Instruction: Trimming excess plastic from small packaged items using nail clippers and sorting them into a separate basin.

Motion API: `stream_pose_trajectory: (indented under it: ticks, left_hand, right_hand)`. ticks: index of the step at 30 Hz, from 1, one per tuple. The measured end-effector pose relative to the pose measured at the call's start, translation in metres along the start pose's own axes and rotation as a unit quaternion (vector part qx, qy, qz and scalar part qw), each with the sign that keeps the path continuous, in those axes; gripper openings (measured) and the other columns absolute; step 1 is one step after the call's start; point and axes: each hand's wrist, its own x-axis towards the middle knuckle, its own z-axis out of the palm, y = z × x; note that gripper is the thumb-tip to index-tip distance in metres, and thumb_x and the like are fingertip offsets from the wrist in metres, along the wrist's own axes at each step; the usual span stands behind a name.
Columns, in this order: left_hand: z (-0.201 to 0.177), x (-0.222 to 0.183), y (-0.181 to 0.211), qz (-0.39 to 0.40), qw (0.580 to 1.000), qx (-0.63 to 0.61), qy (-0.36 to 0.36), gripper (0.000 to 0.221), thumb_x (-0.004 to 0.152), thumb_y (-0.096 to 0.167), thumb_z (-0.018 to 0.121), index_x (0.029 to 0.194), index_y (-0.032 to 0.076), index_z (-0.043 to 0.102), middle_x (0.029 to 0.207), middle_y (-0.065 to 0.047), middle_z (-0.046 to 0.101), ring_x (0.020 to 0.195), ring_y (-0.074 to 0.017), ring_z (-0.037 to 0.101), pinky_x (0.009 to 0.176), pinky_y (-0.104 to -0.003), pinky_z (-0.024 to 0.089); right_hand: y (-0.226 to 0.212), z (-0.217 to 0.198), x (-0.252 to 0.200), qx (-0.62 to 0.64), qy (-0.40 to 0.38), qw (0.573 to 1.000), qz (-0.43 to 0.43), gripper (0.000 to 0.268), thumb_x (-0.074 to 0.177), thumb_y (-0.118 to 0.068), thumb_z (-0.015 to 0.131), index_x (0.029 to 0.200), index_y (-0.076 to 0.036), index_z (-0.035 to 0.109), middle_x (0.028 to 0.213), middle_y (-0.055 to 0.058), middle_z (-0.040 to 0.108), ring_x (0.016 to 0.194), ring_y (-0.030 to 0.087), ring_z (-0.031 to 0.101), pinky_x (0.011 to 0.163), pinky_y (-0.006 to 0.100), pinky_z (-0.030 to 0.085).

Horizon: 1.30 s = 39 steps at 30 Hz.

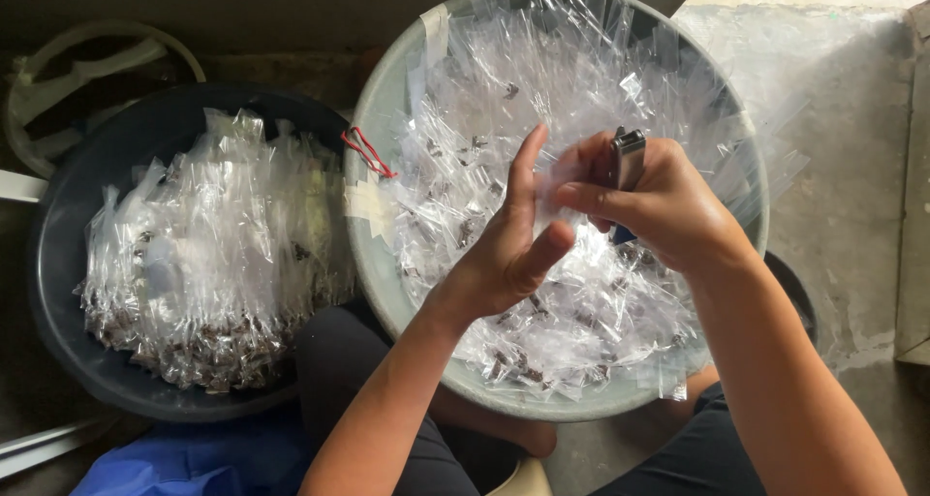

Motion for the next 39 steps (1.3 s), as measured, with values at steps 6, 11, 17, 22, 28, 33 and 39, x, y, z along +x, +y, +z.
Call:
stream_pose_trajectory:
  ticks: [6,11,17,22,28,33,39]
  left_hand:
    - [0.003,-0.004,-0.018,0.024,1.0,-0.003,0.011,0.125,0.086,0.086,0.044,0.154,0.015,-0.033,0.157,-0.027,0.042,0.147,-0.0361,0.043,0.121,-0.05,0.034]
    - [0.005,-0.004,-0.003,0.001,0.998,0.041,0.045,0.125,0.083,0.074,0.057,0.158,0.011,-0.019,0.158,-0.033,0.039,0.151,-0.0417,0.038,0.123,-0.053,0.032]
    - [0.011,-0.006,-0.033,-0.021,0.997,0.06,0.053,0.042,0.104,0.045,0.045,0.12,0.008,0.055,0.075,-0.003,0.06,0.064,-0.0148,0.061,0.066,-0.03,0.055]
    - [0.01,-0.008,-0.055,-0.048,0.989,0.068,0.122,0.038,0.108,0.044,0.043,0.096,0.017,0.066,0.058,0.0,0.054,0.049,-0.0095,0.051,0.05,-0.025,0.046]
    - [0.011,-0.009,-0.063,-0.033,0.99,0.039,0.131,0.05,0.112,0.042,0.038,0.085,0.013,0.068,0.049,-0.002,0.055,0.041,-0.0112,0.055,0.045,-0.023,0.049]
    - [0.004,-0.007,-0.058,-0.091,0.976,0.056,0.188,0.049,0.114,0.041,0.035,0.087,0.013,0.065,0.053,0.0,0.054,0.044,-0.0105,0.05,0.049,-0.024,0.05]
    - [0.004,-0.015,-0.067,-0.068,0.973,0.149,0.162,0.043,0.112,0.031,0.04,0.083,0.01,0.064,0.051,-0.004,0.059,0.046,-0.0152,0.06,0.049,-0.027,0.05]
  right_hand:
    - [0.005,0.002,-0.002,-0.037,0.003,0.999,0.039,0.044,0.084,-0.008,0.077,0.052,-0.008,0.047,0.122,0.017,0.077,0.099,0.015,0.074,0.071,0.028,0.055]
    - [0.015,-0.001,-0.002,0.005,0.035,0.999,0.03,0.009,0.087,-0.001,0.078,0.095,-0.005,0.076,0.102,0.007,0.075,0.088,0.014,0.072,0.084,0.026,0.061]
    - [0.02,-0.004,-0.003,0.025,0.07,0.997,-0.032,0.024,0.089,-0.006,0.079,0.068,-0.012,0.069,0.1,0.003,0.072,0.082,0.009,0.067,0.065,0.019,0.054]
    - [0.034,-0.005,-0.003,0.048,0.149,0.988,0.014,0.016,0.085,-0.002,0.082,0.078,-0.003,0.068,0.084,0.004,0.063,0.073,0.009,0.058,0.056,0.023,0.049]
    - [0.043,0.006,0.016,0.285,0.284,0.915,0.036,0.042,0.092,-0.005,0.077,0.129,0.002,0.058,0.076,0.004,0.057,0.054,0.009,0.055,0.046,0.023,0.045]
    - [0.06,0.037,0.02,0.416,0.264,0.864,0.1,0.044,0.092,-0.007,0.075,0.132,0.002,0.061,0.091,0.015,0.07,0.075,0.023,0.073,0.064,0.037,0.061]
    - [0.042,0.041,0.025,0.341,0.284,0.893,0.08,0.052,0.095,-0.047,0.065,0.097,0.005,0.071,0.091,0.019,0.076,0.082,0.03,0.08,0.076,0.039,0.067]
